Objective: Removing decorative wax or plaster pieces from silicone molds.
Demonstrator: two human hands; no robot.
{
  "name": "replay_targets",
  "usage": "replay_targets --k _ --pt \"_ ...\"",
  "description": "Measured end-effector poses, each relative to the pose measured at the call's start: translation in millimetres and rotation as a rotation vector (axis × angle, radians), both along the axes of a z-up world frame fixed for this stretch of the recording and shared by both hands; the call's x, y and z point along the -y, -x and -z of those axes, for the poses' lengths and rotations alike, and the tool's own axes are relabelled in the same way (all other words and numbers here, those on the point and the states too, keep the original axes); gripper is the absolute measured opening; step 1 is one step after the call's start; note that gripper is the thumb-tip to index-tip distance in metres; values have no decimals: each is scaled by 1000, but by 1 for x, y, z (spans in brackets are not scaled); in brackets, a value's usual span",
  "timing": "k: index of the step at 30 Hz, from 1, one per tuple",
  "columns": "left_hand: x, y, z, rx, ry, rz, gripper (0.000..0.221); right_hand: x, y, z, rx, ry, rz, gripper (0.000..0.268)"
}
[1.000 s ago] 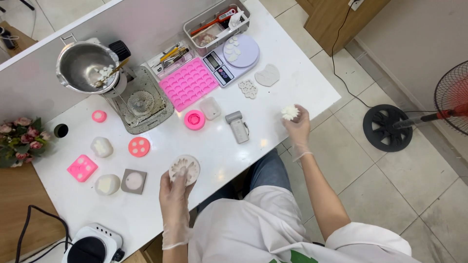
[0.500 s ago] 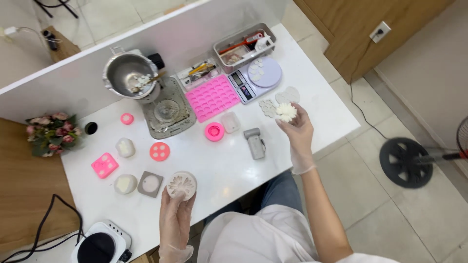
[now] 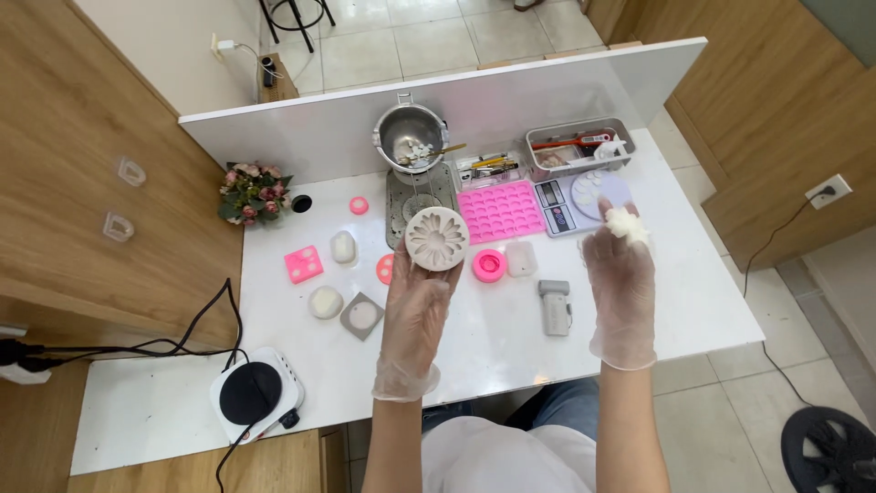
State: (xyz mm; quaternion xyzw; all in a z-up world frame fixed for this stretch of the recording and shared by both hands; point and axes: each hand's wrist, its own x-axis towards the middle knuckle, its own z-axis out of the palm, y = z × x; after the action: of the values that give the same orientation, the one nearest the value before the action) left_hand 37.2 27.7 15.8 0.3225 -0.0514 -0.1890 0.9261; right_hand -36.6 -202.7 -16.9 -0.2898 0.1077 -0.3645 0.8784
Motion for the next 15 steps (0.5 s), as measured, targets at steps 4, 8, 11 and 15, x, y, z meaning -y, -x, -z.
replay_targets --k 4,8,11,15 --pt "-5 6 4 57 -33 -4 87 18 0 31 144 -111 -38 83" --pt "-9 10 11 138 -118 -40 84 22 16 28 219 -161 -77 90" --pt "-14 15 10 159 -170 -44 83 0 31 -12 370 -218 -186 82" --pt "-26 20 3 139 -136 -7 83 -15 37 -36 509 -218 -288 76"
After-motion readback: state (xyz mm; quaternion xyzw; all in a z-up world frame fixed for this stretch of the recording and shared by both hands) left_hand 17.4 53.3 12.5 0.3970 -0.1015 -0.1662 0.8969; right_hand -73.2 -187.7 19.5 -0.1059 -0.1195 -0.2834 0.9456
